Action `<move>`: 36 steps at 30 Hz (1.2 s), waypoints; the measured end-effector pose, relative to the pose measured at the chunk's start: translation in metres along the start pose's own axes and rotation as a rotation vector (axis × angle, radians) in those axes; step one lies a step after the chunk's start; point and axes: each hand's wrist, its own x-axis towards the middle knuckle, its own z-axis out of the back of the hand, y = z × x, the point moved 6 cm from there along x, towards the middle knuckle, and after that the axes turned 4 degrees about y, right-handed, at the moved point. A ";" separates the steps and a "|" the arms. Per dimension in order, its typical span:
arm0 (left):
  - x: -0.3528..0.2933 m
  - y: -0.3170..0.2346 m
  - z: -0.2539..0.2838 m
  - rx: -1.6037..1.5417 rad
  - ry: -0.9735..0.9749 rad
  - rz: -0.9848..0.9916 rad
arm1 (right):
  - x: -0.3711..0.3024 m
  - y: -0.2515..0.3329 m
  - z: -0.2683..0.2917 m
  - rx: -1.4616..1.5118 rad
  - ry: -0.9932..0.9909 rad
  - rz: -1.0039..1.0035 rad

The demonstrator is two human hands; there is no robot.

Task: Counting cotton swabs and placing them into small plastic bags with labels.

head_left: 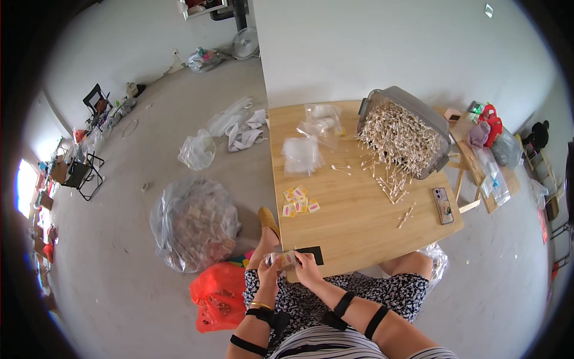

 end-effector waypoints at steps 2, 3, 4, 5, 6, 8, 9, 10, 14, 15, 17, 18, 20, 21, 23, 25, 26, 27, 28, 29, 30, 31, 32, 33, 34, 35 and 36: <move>0.001 0.000 -0.004 -0.035 0.041 0.006 | 0.005 0.002 -0.015 0.050 -0.018 -0.081; 0.002 0.001 -0.009 -0.040 0.045 0.004 | 0.007 0.003 -0.022 0.106 -0.044 -0.165; 0.003 0.003 -0.002 -0.072 -0.008 0.018 | 0.001 0.017 -0.030 0.052 -0.216 -0.196; 0.002 0.007 0.010 -0.108 -0.065 0.039 | -0.003 0.031 -0.030 0.046 -0.193 -0.191; 0.002 0.010 0.018 -0.122 -0.060 0.064 | -0.001 0.045 -0.025 0.111 -0.043 -0.242; -0.001 0.008 -0.002 -0.132 -0.031 0.077 | 0.016 0.023 -0.004 0.021 0.080 -0.081; -0.002 0.006 -0.003 -0.141 -0.038 0.078 | 0.016 0.011 0.002 0.014 0.087 -0.079; -0.001 0.005 -0.003 -0.154 -0.044 0.071 | 0.016 0.003 0.008 0.037 0.130 -0.097; -0.006 0.009 0.006 -0.150 -0.072 0.075 | 0.006 0.012 -0.003 0.086 0.259 -0.188; -0.005 0.010 0.006 -0.153 -0.067 0.087 | 0.003 0.023 -0.003 0.030 0.292 -0.243; -0.004 0.006 -0.001 -0.148 -0.044 0.109 | 0.017 0.010 0.006 0.053 0.309 -0.225; -0.004 0.005 -0.003 -0.137 -0.036 0.130 | 0.023 0.002 0.010 0.098 0.312 -0.244; -0.003 0.007 0.002 -0.149 -0.042 0.126 | 0.024 0.002 0.007 0.136 0.324 -0.270; -0.003 0.008 0.004 -0.152 -0.049 0.121 | 0.023 0.003 0.004 0.129 0.324 -0.271; -0.004 0.010 0.003 -0.167 -0.059 0.119 | 0.024 0.008 -0.005 0.013 0.399 -0.178; -0.004 0.011 0.001 -0.175 -0.046 0.138 | 0.031 0.002 0.000 0.116 0.416 -0.241; -0.002 0.010 0.000 -0.178 -0.042 0.134 | 0.035 -0.002 0.001 0.159 0.383 -0.279; 0.000 0.008 -0.002 -0.173 -0.026 0.132 | 0.038 -0.006 0.002 0.202 0.349 -0.317; 0.001 0.010 0.002 -0.168 -0.019 0.132 | 0.036 -0.001 -0.006 0.162 0.322 -0.292; 0.001 0.011 0.010 -0.171 -0.026 0.128 | 0.034 0.004 -0.014 0.159 0.330 -0.289; 0.000 0.010 0.021 -0.212 -0.059 0.125 | 0.031 0.009 -0.025 0.184 0.388 -0.311; 0.000 0.007 0.028 -0.256 -0.088 0.124 | 0.029 0.016 -0.030 0.206 0.443 -0.333; -0.003 0.001 0.038 -0.265 -0.105 0.109 | 0.024 0.025 -0.038 0.241 0.549 -0.333; -0.004 -0.009 0.047 -0.274 -0.117 0.047 | 0.021 0.034 -0.042 0.238 0.560 -0.328; -0.007 -0.021 0.054 -0.294 -0.116 0.039 | 0.017 0.042 -0.051 0.322 0.602 -0.325; -0.010 -0.031 0.059 -0.312 -0.116 0.030 | 0.014 0.050 -0.058 0.407 0.646 -0.321; -0.015 -0.039 0.060 -0.310 -0.122 0.020 | 0.011 0.059 -0.062 0.408 0.657 -0.276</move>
